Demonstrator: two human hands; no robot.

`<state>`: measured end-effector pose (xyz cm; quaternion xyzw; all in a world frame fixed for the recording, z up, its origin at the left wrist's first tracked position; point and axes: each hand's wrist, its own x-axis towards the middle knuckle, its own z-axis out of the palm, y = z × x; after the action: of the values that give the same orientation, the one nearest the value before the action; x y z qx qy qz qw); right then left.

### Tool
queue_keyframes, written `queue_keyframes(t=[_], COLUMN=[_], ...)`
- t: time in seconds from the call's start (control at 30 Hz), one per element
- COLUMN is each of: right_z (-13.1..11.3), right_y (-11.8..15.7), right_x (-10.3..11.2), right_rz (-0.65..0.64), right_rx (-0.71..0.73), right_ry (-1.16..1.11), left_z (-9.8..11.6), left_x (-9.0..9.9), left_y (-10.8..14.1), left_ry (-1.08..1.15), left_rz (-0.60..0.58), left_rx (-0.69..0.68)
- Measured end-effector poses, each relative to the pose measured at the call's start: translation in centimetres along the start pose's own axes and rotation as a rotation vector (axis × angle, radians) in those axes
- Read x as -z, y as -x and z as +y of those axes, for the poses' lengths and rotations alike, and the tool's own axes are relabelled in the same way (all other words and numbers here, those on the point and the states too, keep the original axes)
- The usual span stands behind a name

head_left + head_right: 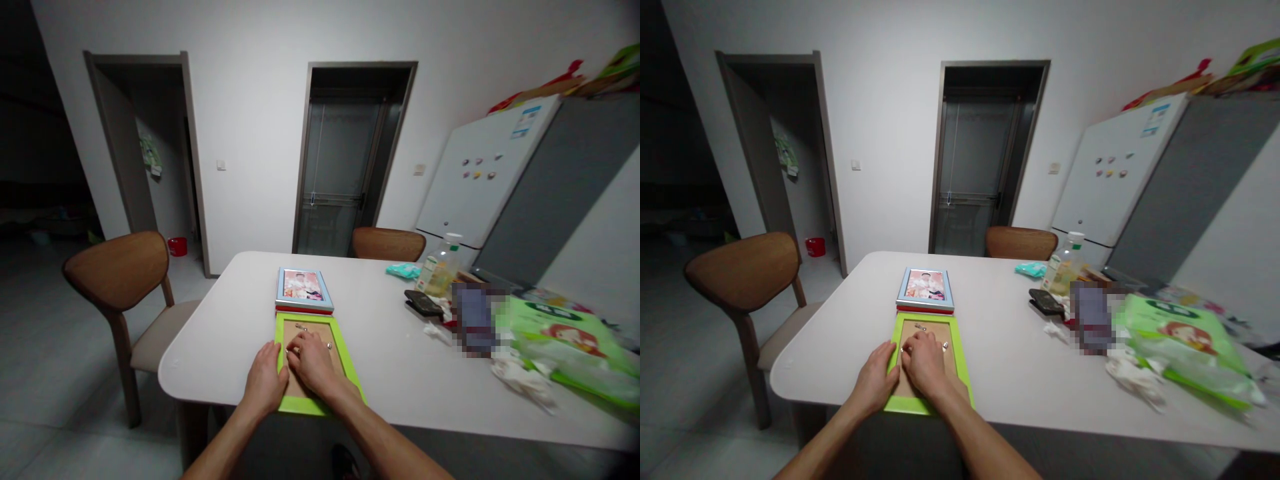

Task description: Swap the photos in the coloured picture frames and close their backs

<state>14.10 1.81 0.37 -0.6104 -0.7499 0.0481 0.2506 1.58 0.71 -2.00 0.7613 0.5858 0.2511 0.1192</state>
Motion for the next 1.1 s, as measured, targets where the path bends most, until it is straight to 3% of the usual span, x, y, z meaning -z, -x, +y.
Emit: queue_keyframes(t=[0.13,0.23,0.4,0.5,0.77,0.9,1.1], right_z=[0.6,1.7,3.4,3.7,3.9,3.7,3.2], right_y=[-0.1,0.7,3.1,3.9,4.0,4.0,3.3], right_x=[0.3,1.9,5.2,5.7,3.6,3.4,2.9], right_rz=[-0.013,-0.069,-0.326,-0.406,-0.228,-0.116,-0.072], right_rx=[0.032,0.095,0.172,0.175,0.149,0.056,0.025], right_ry=[-0.084,-0.204,-0.283,-0.277,-0.266,-0.222,-0.092], left_z=[0.0,0.0,0.0,0.1,0.3,0.2,0.2], left_x=[0.1,0.1,0.1,0.1,0.3,0.3,0.3], left_y=[0.0,0.1,0.1,0.1,0.1,0.1,0.1], left_ry=[0.001,0.006,0.018,0.020,0.029,0.045,0.079], left_rz=[0.007,0.006,0.000,-0.009,-0.011,-0.008,-0.005], left_rx=[-0.001,0.007,0.028,0.036,0.047,0.047,0.063])
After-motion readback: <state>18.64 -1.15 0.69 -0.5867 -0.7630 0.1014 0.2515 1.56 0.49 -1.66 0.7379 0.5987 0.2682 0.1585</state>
